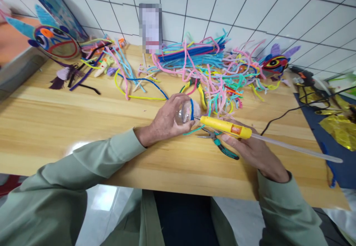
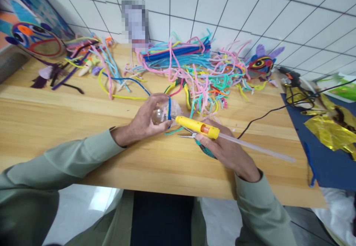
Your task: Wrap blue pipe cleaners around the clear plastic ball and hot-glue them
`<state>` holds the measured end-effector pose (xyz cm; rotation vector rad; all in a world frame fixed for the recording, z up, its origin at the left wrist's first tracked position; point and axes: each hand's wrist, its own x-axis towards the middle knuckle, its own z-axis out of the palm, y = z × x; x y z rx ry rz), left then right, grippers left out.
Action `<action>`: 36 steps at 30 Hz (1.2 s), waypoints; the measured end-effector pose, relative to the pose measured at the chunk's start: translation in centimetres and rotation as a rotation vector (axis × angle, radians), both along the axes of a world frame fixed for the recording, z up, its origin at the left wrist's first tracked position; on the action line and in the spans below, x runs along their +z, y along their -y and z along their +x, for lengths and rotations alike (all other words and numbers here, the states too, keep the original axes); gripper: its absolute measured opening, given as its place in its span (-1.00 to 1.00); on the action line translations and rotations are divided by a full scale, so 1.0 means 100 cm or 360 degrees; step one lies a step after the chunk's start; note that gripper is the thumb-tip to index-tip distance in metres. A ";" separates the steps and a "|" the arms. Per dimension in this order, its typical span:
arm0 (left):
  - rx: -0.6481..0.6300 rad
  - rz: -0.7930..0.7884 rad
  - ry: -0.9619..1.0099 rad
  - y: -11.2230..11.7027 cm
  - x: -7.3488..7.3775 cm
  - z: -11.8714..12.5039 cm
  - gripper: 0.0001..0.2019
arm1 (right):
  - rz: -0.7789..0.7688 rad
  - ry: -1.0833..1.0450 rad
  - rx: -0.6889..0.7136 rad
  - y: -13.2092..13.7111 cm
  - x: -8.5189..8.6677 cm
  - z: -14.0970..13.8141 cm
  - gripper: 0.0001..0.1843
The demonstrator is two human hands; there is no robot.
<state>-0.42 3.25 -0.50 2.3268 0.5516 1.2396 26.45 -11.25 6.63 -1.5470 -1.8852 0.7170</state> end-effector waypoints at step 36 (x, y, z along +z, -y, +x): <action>0.0002 -0.0038 0.0059 0.000 -0.002 0.001 -0.44 | 0.0093 0.0193 -0.0022 -0.001 -0.001 -0.002 -0.69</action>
